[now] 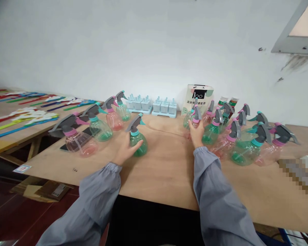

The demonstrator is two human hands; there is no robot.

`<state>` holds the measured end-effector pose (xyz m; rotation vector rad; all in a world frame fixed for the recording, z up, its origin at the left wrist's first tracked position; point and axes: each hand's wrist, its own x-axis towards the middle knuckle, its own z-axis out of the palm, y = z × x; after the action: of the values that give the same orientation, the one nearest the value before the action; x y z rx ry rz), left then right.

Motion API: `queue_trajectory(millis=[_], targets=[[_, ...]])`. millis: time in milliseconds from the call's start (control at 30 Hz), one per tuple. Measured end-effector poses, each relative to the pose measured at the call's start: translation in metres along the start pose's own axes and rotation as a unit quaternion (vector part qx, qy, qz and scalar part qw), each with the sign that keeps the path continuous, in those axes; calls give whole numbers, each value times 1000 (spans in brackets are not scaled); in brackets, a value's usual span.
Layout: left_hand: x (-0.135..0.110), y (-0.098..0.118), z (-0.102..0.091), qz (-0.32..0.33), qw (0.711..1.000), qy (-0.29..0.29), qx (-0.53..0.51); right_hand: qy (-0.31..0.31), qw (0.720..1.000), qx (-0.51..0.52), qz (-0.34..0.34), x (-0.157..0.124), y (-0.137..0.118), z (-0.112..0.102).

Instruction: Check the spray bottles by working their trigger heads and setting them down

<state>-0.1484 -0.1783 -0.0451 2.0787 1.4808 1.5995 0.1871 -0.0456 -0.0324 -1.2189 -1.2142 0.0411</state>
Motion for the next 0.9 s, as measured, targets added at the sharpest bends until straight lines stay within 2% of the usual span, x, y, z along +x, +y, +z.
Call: queue_trajectory(millis=[133,200,267,333,400,433,500,567,633,700,800,867,900], targets=[[-1,1,-2,-4,1000,-10,-4,97,989,-23,-109,-3,-4,-8],[-2,-1,-3,-2,1000,-25,-17,133,978,-43,-157,-4,-17,-15],[-3,-4,-2,3,998,-45,-36,132,972,-31,-194,-9,-41,-19],[-4,-6,1,13,997,-63,-44,75,970,17,-229,-20,-70,-17],[-6,-5,6,29,996,-78,-29,-76,969,70,-225,-39,-101,-9],[-7,-3,9,34,996,-80,-11,-169,961,92,-198,-51,-114,-2],[-10,-2,14,31,996,-77,45,-330,927,130,-125,-75,-136,12],[-13,-2,19,32,989,-89,112,-421,890,166,-55,-93,-149,26],[-16,-3,22,55,976,-126,166,-440,873,208,-12,-101,-157,39],[-18,-3,22,83,963,-161,201,-423,872,246,11,-100,-160,48],[-17,-1,18,98,958,-173,208,-422,862,280,24,-88,-161,52],[-15,-2,9,96,972,-117,181,-433,854,290,19,-81,-158,49],[-13,-4,0,89,982,-51,161,-435,853,287,17,-79,-157,47]])
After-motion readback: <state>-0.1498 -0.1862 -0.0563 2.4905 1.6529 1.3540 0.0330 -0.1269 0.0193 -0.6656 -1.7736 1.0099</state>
